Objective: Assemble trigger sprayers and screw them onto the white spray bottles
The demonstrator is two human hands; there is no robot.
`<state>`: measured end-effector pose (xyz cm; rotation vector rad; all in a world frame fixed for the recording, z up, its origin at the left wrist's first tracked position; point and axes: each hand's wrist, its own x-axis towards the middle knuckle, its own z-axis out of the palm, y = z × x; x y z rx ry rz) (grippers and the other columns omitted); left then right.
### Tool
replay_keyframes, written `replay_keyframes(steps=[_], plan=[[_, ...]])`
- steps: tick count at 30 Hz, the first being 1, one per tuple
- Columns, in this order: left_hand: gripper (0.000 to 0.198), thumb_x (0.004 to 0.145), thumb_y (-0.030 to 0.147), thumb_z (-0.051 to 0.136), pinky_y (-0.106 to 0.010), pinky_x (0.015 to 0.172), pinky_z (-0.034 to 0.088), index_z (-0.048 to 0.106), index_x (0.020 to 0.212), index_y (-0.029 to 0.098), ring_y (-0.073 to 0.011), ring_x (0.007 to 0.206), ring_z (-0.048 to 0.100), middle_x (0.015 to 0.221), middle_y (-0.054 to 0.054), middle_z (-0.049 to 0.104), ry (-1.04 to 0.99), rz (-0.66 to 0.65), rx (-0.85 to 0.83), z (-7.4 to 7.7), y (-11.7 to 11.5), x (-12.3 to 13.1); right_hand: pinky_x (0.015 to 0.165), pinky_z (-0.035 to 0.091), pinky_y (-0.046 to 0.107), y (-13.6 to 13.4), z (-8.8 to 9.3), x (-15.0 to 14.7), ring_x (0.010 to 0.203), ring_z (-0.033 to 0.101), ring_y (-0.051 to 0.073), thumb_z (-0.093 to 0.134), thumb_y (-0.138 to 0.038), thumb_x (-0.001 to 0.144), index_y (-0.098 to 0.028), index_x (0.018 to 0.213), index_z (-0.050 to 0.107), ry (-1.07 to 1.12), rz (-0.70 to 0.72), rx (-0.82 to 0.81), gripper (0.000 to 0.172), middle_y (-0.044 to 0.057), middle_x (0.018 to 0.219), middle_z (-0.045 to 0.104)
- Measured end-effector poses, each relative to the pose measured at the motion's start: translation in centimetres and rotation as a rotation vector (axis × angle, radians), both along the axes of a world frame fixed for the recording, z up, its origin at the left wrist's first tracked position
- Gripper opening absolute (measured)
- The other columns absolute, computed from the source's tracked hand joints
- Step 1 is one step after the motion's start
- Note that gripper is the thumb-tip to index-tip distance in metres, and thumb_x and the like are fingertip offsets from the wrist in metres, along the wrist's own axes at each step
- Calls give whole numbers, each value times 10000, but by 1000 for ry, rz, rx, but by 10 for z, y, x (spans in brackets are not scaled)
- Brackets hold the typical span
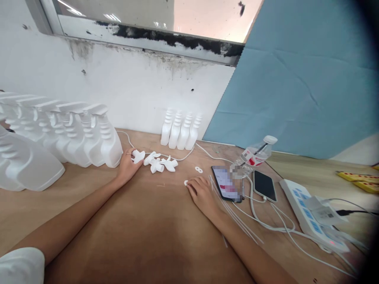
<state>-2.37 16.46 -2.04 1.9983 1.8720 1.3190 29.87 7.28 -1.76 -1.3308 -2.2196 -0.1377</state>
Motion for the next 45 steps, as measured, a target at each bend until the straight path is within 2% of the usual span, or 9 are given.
replay_keyframes(steps=[5, 11, 14, 20, 26, 30, 34, 40, 45], plan=[[575, 795, 314, 681, -310, 833, 514, 419, 1294, 200, -182, 959, 568, 1208, -93, 498, -106, -230, 265, 13, -25, 16, 806, 406, 356, 5, -5, 5, 872, 572, 220, 531, -196, 909, -183, 866, 590, 101, -47, -3, 74, 51, 891, 646], [505, 858, 221, 623, -328, 900, 498, 434, 1324, 264, -179, 1003, 557, 1315, -104, 433, 196, -692, 181, 11, -61, 49, 736, 465, 327, 4, -1, 5, 792, 601, 202, 524, -203, 909, -178, 936, 592, 311, -57, -26, 77, 46, 831, 647], [439, 903, 193, 556, -315, 899, 491, 448, 1317, 289, -180, 1048, 537, 1349, -96, 411, 331, -810, 103, 11, -75, 60, 798, 472, 333, -2, 10, 1, 859, 607, 194, 518, -200, 922, -194, 905, 621, 357, 9, 23, 104, 47, 876, 656], [325, 960, 240, 463, -286, 881, 471, 503, 1277, 299, -188, 1083, 520, 1269, -49, 504, 377, -889, -5, 15, -87, 67, 824, 493, 315, -21, 22, -15, 925, 609, 166, 516, -110, 914, -219, 1035, 660, 400, 157, 113, 217, 63, 993, 630], [420, 934, 272, 526, -318, 976, 448, 387, 1330, 249, -191, 1172, 511, 1270, -76, 533, 186, -932, -82, 12, -92, 68, 816, 505, 340, -31, 17, -22, 929, 602, 178, 544, -34, 867, -251, 1164, 624, 335, 286, 177, 377, 73, 1032, 628], [409, 898, 248, 578, -299, 956, 459, 402, 1267, 230, -177, 1109, 560, 1224, -61, 568, 101, -948, -135, 11, -100, 71, 809, 508, 361, -33, 19, -25, 930, 599, 190, 536, -40, 862, -256, 1207, 608, 271, 390, 160, 414, 81, 1045, 632], [316, 900, 277, 576, -269, 839, 485, 447, 1181, 211, -164, 951, 613, 1084, -38, 626, 108, -948, -180, 13, -102, 72, 772, 515, 334, -35, 23, -27, 909, 601, 180, 511, -44, 862, -231, 1192, 611, 283, 518, 75, 393, 86, 1052, 635], [247, 926, 295, 530, -270, 819, 480, 495, 1160, 223, -180, 961, 615, 1082, -37, 635, 215, -953, -161, 15, -100, 70, 904, 505, 361, -38, 24, -24, 1046, 592, 203, 532, -117, 869, -213, 1191, 570, 297, 468, -76, 339, 110, 1146, 603], [264, 962, 298, 469, -279, 907, 467, 515, 1214, 234, -177, 1060, 592, 1172, -54, 622, 253, -1025, -69, 19, -98, 70, 910, 508, 386, -35, 22, -24, 1061, 593, 221, 594, -222, 863, -218, 1166, 559, 193, 449, -57, 305, 111, 1163, 606]])
